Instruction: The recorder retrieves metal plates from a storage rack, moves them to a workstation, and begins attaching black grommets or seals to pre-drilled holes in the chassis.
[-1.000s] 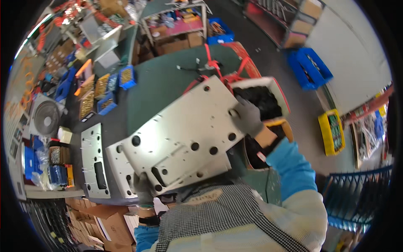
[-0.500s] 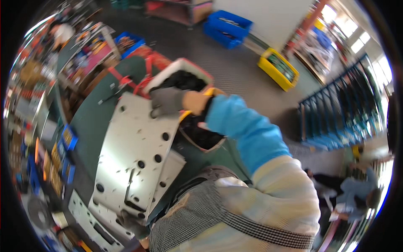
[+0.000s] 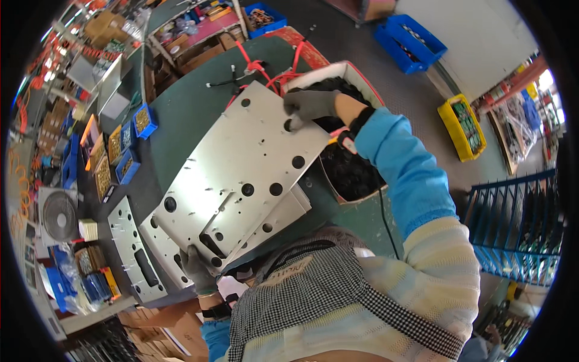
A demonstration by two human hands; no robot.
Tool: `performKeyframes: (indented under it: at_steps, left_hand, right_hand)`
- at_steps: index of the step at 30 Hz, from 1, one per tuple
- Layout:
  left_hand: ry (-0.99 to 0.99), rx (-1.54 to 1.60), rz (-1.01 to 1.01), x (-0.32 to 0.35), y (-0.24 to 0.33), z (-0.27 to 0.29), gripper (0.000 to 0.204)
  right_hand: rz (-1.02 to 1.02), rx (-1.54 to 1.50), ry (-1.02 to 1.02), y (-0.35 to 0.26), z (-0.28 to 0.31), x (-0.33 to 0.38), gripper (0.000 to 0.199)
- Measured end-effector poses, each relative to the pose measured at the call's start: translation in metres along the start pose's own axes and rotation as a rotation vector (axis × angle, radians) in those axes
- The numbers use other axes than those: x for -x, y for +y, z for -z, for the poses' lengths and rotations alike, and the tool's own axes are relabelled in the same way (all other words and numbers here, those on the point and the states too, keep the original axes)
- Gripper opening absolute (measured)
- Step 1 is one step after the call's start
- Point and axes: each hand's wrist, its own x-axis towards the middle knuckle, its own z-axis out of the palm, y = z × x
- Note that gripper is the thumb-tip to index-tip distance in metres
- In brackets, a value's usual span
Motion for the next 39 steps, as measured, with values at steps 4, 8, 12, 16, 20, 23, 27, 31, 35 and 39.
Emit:
performKeyframes:
  at_steps: [4, 8, 12, 16, 20, 23, 27, 31, 35, 39]
  left_hand:
    - [0.059, -0.157, 0.047, -0.006, 0.0, 0.005, 0.026]
    - [-0.038, 0.03, 0.052, -0.006, 0.001, -0.003, 0.029]
    - [0.018, 0.092, 0.02, -0.006, -0.004, -0.002, 0.033]
    - [0.018, 0.091, 0.016, -0.007, -0.006, 0.006, 0.031]
    - [0.067, 0.017, 0.051, -0.008, -0.005, -0.002, 0.033]
    - [0.086, 0.111, 0.069, -0.007, -0.013, 0.005, 0.035]
    - [0.016, -0.037, 0.068, 0.0, 0.005, 0.003, 0.035]
    - [-0.103, -0.032, 0.116, -0.011, 0.001, 0.025, 0.039]
    - [-0.161, -0.032, 0.092, -0.014, 0.007, 0.023, 0.041]
    - [-0.175, 0.115, 0.041, -0.001, 0.023, 0.014, 0.038]
  right_hand:
    - [-0.066, 0.037, -0.114, -0.004, 0.007, -0.014, 0.039]
    - [-0.183, -0.214, -0.256, 0.005, 0.017, -0.018, 0.033]
    - [-0.165, 0.315, -0.313, -0.027, 0.014, -0.036, 0.037]
    - [-0.133, 0.38, -0.273, -0.007, 0.001, -0.048, 0.045]
    - [0.021, 0.999, -0.38, -0.052, 0.032, -0.054, 0.045]
    - [-0.004, 0.291, 0.052, -0.13, 0.062, -0.09, 0.058]
    - [0.253, 0.483, -0.195, -0.137, 0.042, -0.112, 0.061]
    - [0.031, 0.553, -0.116, -0.102, 0.03, -0.117, 0.07]
    - [0.176, 0.4, 0.025, -0.106, 0.019, -0.122, 0.069]
    - [0.291, 0.406, -0.088, -0.112, 0.022, -0.044, 0.052]
